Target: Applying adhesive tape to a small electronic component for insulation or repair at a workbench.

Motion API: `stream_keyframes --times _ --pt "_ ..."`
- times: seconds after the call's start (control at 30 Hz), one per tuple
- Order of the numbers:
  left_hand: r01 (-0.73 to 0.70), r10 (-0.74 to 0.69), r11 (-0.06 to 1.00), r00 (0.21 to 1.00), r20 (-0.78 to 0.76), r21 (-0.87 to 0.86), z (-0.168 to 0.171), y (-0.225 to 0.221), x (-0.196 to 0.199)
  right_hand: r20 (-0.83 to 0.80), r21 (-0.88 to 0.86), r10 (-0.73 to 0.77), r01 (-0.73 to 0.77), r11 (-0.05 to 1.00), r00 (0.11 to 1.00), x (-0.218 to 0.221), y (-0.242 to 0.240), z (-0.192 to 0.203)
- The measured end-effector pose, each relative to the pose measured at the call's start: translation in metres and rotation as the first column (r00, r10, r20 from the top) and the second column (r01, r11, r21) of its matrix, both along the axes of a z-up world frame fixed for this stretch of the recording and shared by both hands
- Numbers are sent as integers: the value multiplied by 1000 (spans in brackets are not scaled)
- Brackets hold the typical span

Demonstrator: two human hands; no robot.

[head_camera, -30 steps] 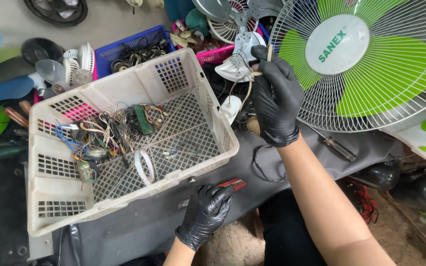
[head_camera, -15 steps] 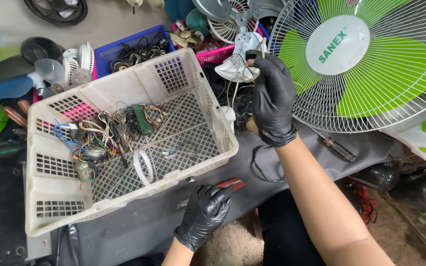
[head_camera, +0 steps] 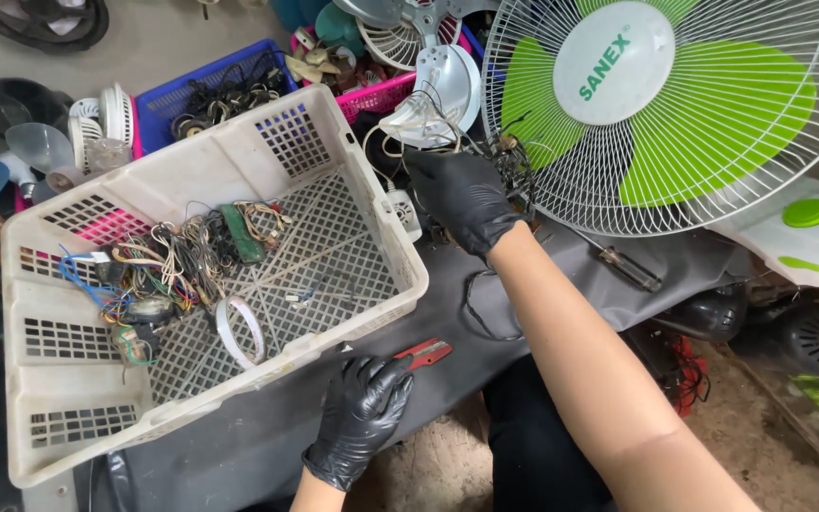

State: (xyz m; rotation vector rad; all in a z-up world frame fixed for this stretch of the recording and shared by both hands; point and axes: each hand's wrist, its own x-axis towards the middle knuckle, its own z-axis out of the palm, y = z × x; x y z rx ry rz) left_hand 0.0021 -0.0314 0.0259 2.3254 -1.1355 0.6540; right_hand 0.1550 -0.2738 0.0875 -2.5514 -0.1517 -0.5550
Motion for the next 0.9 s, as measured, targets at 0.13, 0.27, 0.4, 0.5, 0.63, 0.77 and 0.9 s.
stream_keyframes --times 0.13,0.27,0.4,0.5,0.63,0.77,0.9 --pt "70 -72 997 997 -37 -45 4 5 5 -457 -178 34 -128 976 889 6 12 -3" --pt "46 -50 997 996 -68 -58 -3 3 5 -494 -257 94 -249 934 864 13 25 -10" --pt "53 -53 999 995 -87 -2 5 -1 5 -249 -370 76 -168 914 966 45 25 -88" --pt "51 -54 998 994 -92 -40 -5 3 5 -250 -314 55 -134 940 967 48 31 -88" --pt "31 -31 1000 996 -89 1 -6 5 7 -283 -250 46 -120 961 958 39 18 -65" --pt "54 -57 997 996 -70 -51 -5 12 11 -268 52 -41 57 997 963 19 11 -7" --pt "47 -52 996 997 -59 -74 -2 10 12 -134 605 -174 219 766 976 -14 5 53"
